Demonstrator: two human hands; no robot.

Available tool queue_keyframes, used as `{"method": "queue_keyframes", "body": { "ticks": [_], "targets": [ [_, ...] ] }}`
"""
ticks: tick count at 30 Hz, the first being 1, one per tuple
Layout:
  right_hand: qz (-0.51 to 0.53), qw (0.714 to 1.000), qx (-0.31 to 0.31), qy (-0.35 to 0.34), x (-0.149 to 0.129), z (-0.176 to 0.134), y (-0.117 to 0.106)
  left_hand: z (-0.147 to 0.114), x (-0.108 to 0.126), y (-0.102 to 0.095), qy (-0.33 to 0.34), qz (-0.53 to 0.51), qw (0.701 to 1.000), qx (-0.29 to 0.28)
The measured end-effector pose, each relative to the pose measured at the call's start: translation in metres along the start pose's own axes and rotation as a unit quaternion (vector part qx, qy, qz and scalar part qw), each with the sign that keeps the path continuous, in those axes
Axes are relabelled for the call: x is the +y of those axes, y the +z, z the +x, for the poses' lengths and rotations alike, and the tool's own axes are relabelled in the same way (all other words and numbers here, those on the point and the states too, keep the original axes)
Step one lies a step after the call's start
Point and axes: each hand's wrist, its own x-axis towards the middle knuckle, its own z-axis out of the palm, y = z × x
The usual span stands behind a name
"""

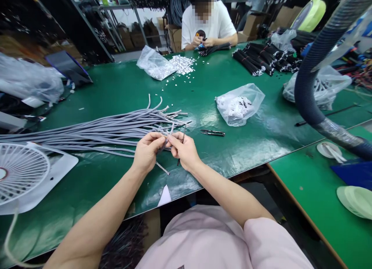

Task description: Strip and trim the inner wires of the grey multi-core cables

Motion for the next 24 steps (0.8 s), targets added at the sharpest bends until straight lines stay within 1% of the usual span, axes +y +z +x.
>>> {"method": "queue_keyframes", "body": {
  "ticks": [2,5,7,10,13,15,17,18,20,22,24],
  "targets": [
    [0.004,1.0,0.006,0.004,0.001,0.0,-0.002,0.002,0.0,-0.001,-0.007,-0.028,1.0,0.008],
    [0.003,1.0,0.011,0.005,0.004,0.0,-0.004,0.005,0.0,-0.002,-0.016,-0.059,0.998,0.006],
    [-0.007,1.0,0.008,-0.006,0.005,0.0,-0.005,0.006,0.001,-0.002,-0.023,-0.068,0.997,0.003],
    [-0.076,0.996,0.017,-0.051,0.004,0.001,-0.006,0.005,0.002,0.001,-0.026,-0.05,0.998,0.006],
    [-0.181,0.978,0.021,-0.099,0.0,0.004,-0.009,0.002,0.001,0.003,-0.008,0.001,1.0,0.015],
    [-0.234,0.963,0.001,-0.136,-0.003,0.008,-0.012,0.002,0.0,0.004,0.013,0.014,1.0,0.015],
    [-0.253,0.954,-0.014,-0.161,-0.006,0.01,-0.015,0.004,-0.002,0.004,0.034,-0.002,0.999,0.028],
    [-0.242,0.956,-0.022,-0.161,-0.007,0.011,-0.015,0.005,-0.002,0.003,0.034,-0.013,0.999,0.022],
    [-0.184,0.973,-0.034,-0.138,-0.007,0.012,-0.014,0.008,0.0,0.002,0.024,-0.036,0.999,0.01],
    [-0.096,0.991,-0.035,-0.084,-0.005,0.013,-0.012,0.009,0.002,0.0,0.012,-0.052,0.999,-0.003],
    [-0.017,0.999,-0.037,-0.007,-0.001,0.015,-0.009,0.009,0.004,-0.002,0.023,-0.056,0.998,-0.017]
  ]
}}
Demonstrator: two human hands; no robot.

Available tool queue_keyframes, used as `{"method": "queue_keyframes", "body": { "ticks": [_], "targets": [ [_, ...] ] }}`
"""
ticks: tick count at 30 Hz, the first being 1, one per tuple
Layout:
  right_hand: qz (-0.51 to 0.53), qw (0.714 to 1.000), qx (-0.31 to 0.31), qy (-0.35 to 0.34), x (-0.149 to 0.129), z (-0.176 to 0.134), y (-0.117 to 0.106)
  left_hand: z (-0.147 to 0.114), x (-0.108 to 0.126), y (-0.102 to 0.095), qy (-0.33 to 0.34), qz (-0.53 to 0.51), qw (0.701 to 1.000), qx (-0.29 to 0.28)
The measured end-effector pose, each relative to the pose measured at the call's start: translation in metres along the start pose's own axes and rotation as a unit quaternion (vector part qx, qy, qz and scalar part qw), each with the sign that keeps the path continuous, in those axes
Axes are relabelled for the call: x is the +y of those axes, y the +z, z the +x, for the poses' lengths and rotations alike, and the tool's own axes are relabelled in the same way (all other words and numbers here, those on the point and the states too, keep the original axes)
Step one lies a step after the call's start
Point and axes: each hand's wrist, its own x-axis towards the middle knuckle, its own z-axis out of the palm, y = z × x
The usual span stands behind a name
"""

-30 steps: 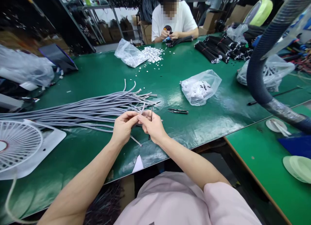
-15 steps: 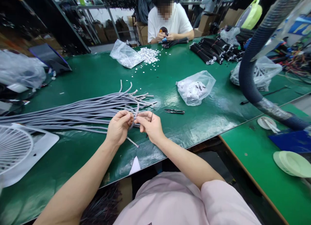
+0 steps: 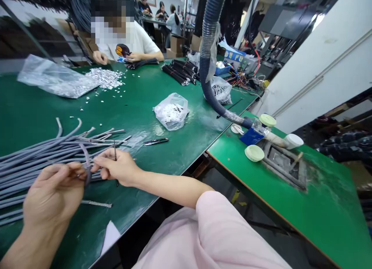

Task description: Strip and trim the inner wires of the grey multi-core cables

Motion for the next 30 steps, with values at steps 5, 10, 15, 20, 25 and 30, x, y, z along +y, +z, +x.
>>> {"method": "queue_keyframes", "body": {
  "ticks": [5,10,15,20,25,30],
  "targets": [
    [0.085,0.987,-0.042,0.129,0.002,0.009,-0.002,-0.011,0.006,0.001,0.192,0.225,0.944,-0.146],
    [0.074,0.99,-0.052,0.111,-0.006,0.011,-0.016,-0.019,0.013,0.002,0.286,0.442,0.776,-0.349],
    [0.029,0.987,-0.109,0.11,-0.014,0.001,-0.026,-0.004,0.012,-0.011,0.107,0.207,0.937,-0.26],
    [-0.029,0.986,-0.147,0.069,-0.016,-0.01,-0.024,0.008,0.002,-0.016,0.045,0.14,0.987,-0.058],
    [-0.057,0.989,-0.125,0.06,-0.015,-0.011,-0.022,-0.009,-0.002,-0.004,-0.109,0.205,0.949,-0.212],
    [-0.101,0.993,-0.056,0.019,-0.038,-0.005,-0.034,-0.013,0.004,-0.004,-0.099,0.188,0.955,-0.209]
  ]
}}
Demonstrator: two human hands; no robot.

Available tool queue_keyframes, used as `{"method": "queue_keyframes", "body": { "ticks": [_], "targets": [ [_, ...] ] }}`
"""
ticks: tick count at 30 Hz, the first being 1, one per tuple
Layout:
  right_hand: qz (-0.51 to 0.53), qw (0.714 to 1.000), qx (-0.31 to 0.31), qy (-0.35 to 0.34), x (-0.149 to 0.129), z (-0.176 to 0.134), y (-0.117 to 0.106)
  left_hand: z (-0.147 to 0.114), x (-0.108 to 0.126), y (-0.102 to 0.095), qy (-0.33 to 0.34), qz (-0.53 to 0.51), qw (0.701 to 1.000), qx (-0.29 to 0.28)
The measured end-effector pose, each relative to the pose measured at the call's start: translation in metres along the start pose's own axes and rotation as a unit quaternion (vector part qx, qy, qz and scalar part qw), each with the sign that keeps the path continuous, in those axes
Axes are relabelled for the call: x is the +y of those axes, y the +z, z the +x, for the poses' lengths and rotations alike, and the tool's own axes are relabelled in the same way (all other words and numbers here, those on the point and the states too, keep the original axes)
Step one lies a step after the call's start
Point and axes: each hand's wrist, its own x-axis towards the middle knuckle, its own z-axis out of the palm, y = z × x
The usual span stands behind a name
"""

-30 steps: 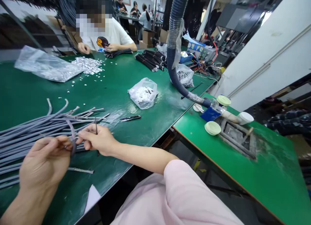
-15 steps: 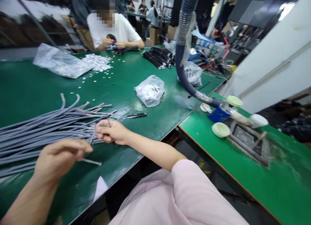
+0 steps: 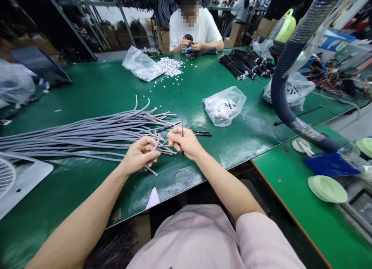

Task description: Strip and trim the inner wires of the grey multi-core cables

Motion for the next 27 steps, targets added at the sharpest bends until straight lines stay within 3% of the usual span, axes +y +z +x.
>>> {"method": "queue_keyframes", "body": {
  "ticks": [4,6,9,13,15,17,19,21,24,27],
  "targets": [
    [-0.124,0.988,0.088,-0.042,-0.016,0.01,-0.028,0.003,-0.002,-0.006,0.033,-0.03,0.999,0.018],
    [-0.258,0.958,0.108,-0.054,-0.014,0.017,-0.04,0.005,-0.005,-0.007,0.039,-0.038,0.998,0.022],
    [-0.419,0.903,0.072,-0.057,0.001,0.026,-0.044,0.007,-0.009,-0.005,0.052,-0.053,0.997,0.026],
    [-0.472,0.878,0.029,-0.07,0.013,0.024,-0.041,0.009,-0.01,-0.003,0.086,-0.053,0.993,0.065],
    [-0.541,0.833,0.028,-0.114,0.008,0.018,-0.049,0.009,-0.01,-0.003,0.079,-0.059,0.992,0.078],
    [-0.636,0.756,0.043,-0.146,-0.001,0.013,-0.065,0.008,-0.009,-0.002,0.072,-0.07,0.991,0.084],
    [-0.716,0.685,0.06,-0.121,-0.01,0.008,-0.085,0.007,-0.009,0.0,0.071,-0.083,0.99,0.084],
    [-0.766,0.636,0.056,-0.073,-0.014,0.004,-0.103,0.006,-0.007,0.002,0.068,-0.092,0.991,0.074],
    [-0.794,0.604,0.047,-0.037,-0.012,-0.001,-0.116,0.004,-0.006,0.005,0.043,-0.099,0.993,0.046],
    [-0.788,0.612,0.057,-0.028,-0.008,-0.003,-0.118,0.002,-0.004,0.008,0.017,-0.095,0.995,0.037]
  ]
}}
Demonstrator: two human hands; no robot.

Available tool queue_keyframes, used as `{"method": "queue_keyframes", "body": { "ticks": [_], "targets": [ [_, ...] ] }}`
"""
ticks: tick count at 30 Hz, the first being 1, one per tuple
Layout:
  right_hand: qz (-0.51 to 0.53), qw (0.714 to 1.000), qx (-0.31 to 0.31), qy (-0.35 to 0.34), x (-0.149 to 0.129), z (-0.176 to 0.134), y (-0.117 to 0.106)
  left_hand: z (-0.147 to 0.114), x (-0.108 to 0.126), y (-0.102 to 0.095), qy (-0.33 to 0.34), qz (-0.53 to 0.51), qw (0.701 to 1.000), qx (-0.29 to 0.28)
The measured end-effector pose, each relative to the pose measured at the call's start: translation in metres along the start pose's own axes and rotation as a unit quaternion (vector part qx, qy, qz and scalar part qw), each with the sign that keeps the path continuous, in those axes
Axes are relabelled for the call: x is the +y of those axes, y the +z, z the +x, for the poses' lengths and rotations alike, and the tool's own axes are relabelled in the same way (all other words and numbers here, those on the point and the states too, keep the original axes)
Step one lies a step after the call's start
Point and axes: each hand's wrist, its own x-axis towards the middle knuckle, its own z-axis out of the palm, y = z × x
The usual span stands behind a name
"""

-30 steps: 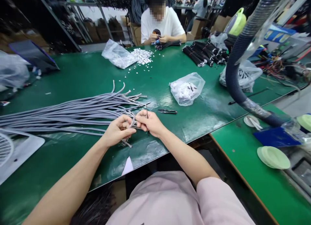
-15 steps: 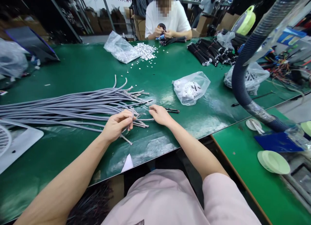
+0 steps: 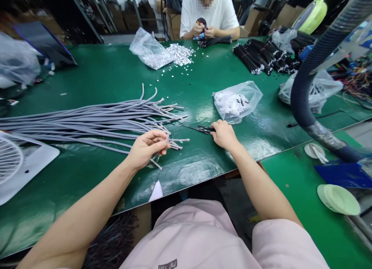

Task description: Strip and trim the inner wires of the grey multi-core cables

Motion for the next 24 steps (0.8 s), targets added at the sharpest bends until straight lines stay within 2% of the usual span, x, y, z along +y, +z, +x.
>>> {"method": "queue_keyframes", "body": {
  "ticks": [3,5,6,7,10,11,14,17,20,22,24],
  "targets": [
    [0.059,0.998,0.001,0.008,0.0,-0.002,0.0,-0.002,0.001,0.003,-0.019,0.03,0.999,0.007],
    [0.168,0.985,0.021,0.035,0.0,-0.007,-0.003,-0.004,0.001,0.004,-0.031,0.057,0.998,0.003],
    [0.249,0.966,0.044,0.05,0.0,-0.012,-0.006,-0.004,0.001,0.004,-0.037,0.067,0.997,-0.003],
    [0.34,0.936,0.072,0.061,-0.003,-0.018,-0.009,-0.005,0.001,0.005,-0.042,0.075,0.996,-0.012],
    [0.579,0.803,0.129,0.051,-0.019,-0.042,-0.021,-0.006,0.0,0.005,-0.052,0.088,0.994,-0.048],
    [0.633,0.764,0.117,0.047,-0.027,-0.051,-0.025,-0.007,0.0,0.005,-0.054,0.091,0.993,-0.06],
    [0.742,0.667,0.017,0.068,-0.055,-0.072,-0.03,-0.007,0.001,0.005,-0.057,0.108,0.99,-0.077],
    [0.794,0.599,-0.083,0.062,-0.079,-0.085,-0.027,-0.008,0.002,0.007,-0.06,0.132,0.986,-0.086],
    [0.814,0.557,-0.159,0.041,-0.095,-0.093,-0.021,-0.009,0.004,0.01,-0.06,0.157,0.98,-0.109],
    [0.814,0.55,-0.182,0.041,-0.102,-0.096,-0.018,-0.01,0.005,0.011,-0.048,0.176,0.976,-0.117],
    [0.809,0.556,-0.186,0.047,-0.108,-0.098,-0.015,-0.01,0.006,0.012,-0.036,0.195,0.973,-0.118]
  ]
}}
